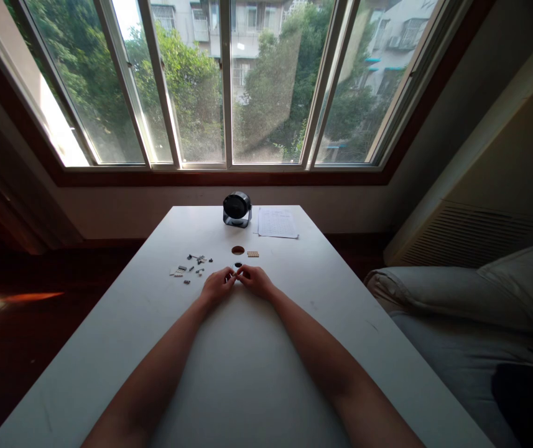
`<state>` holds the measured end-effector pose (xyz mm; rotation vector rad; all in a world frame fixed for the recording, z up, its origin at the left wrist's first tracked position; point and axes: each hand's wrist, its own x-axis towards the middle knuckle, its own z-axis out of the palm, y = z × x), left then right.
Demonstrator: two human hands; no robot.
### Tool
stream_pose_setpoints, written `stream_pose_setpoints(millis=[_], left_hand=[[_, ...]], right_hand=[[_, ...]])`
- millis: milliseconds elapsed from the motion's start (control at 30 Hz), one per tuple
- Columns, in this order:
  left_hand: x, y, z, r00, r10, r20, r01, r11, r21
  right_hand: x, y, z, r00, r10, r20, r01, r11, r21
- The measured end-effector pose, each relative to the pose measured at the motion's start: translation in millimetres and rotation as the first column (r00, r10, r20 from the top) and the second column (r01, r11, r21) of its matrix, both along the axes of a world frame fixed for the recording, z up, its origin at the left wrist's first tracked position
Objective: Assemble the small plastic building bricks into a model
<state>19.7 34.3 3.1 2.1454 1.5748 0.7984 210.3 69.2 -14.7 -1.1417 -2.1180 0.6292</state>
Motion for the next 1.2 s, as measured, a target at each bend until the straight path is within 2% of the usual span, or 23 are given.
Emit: stream_pose_setpoints(millis=[800, 1200], left_hand=[[0.9, -1.9, 3.4, 1.000, 0.016, -0.007, -0.016, 1.000, -0.024], [0.5, -1.0, 0.5, 1.000, 0.019, -0.023, -0.019, 1.000, 0.004]], right_hand=[[-1.0, -0.1, 0.3, 1.000, -0.003, 0.025, 0.002, 1.000, 0.022], [-0.9, -1.4, 2.5, 1.000, -0.005, 0.027, 0.005, 1.000, 0.023]])
